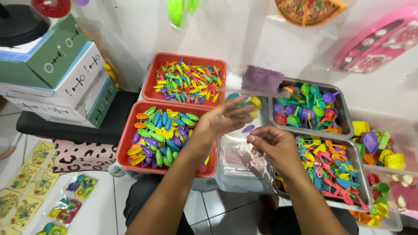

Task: Cleaning small plastic toy components with a cloth and sorting them into trays.

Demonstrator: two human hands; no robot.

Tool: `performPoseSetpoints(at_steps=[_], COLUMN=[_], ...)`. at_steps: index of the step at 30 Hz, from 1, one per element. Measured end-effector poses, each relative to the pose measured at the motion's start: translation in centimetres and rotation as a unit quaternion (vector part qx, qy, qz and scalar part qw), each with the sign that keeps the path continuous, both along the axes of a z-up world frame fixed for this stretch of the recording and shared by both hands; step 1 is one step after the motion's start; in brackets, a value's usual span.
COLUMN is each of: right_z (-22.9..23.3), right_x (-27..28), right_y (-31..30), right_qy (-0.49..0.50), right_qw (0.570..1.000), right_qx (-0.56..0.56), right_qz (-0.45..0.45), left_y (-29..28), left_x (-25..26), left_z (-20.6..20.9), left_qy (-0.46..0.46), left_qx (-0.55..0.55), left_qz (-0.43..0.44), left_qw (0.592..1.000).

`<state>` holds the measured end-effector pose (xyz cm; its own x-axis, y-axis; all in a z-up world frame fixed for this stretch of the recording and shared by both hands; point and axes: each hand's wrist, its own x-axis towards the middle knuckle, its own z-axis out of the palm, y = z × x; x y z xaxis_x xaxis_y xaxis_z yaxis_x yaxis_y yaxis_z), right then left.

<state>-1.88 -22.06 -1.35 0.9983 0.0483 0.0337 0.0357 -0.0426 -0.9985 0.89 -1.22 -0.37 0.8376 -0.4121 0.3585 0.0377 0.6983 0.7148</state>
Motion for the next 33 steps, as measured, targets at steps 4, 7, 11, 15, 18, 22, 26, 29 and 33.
performPoseSetpoints(at_steps=[4, 7, 11, 15, 18, 22, 26, 29, 33], right_z=[-0.1, 1.8, 6.2, 6.4, 6.7, 6.7, 5.9, 4.1, 4.2], right_x=[-0.6, -0.6, -2.1, -2.2, -2.1, -2.0, -1.4, -0.3, 1.5], right_y=[-0.5, -0.6, -1.0, -1.6, -1.7, -1.7, -2.0, -2.7, -3.7], right_qy=[-0.005, -0.143, -0.352, -0.335, -0.314, -0.280, -0.278, -0.264, -0.240], right_qw=[1.000, 0.986, 0.883, 0.883, 0.891, 0.916, 0.940, 0.964, 0.953], right_qx=[-0.005, -0.069, -0.298, -0.318, -0.321, -0.288, -0.192, -0.008, -0.161], right_qz=[0.003, -0.045, -0.093, -0.089, -0.065, -0.012, 0.042, -0.018, -0.089], left_y=[-1.3, -1.4, -2.0, -2.6, -2.8, -2.6, -2.1, -1.2, 0.8], left_x=[-1.5, -2.0, -2.8, -3.2, -3.4, -3.4, -3.4, -2.7, -1.3], left_z=[1.2, 2.2, 3.8, 3.8, 3.9, 4.0, 4.4, 3.5, 1.8], left_qy=[0.011, 0.031, -0.009, -0.073, -0.105, -0.106, -0.083, -0.013, 0.063], left_qx=[0.177, 0.243, 0.356, 0.385, 0.383, 0.389, 0.377, 0.377, 0.234], left_qz=[0.194, 0.225, 0.234, 0.249, 0.243, 0.242, 0.247, 0.225, 0.194], left_qw=[0.965, 0.943, 0.904, 0.886, 0.885, 0.882, 0.889, 0.899, 0.951])
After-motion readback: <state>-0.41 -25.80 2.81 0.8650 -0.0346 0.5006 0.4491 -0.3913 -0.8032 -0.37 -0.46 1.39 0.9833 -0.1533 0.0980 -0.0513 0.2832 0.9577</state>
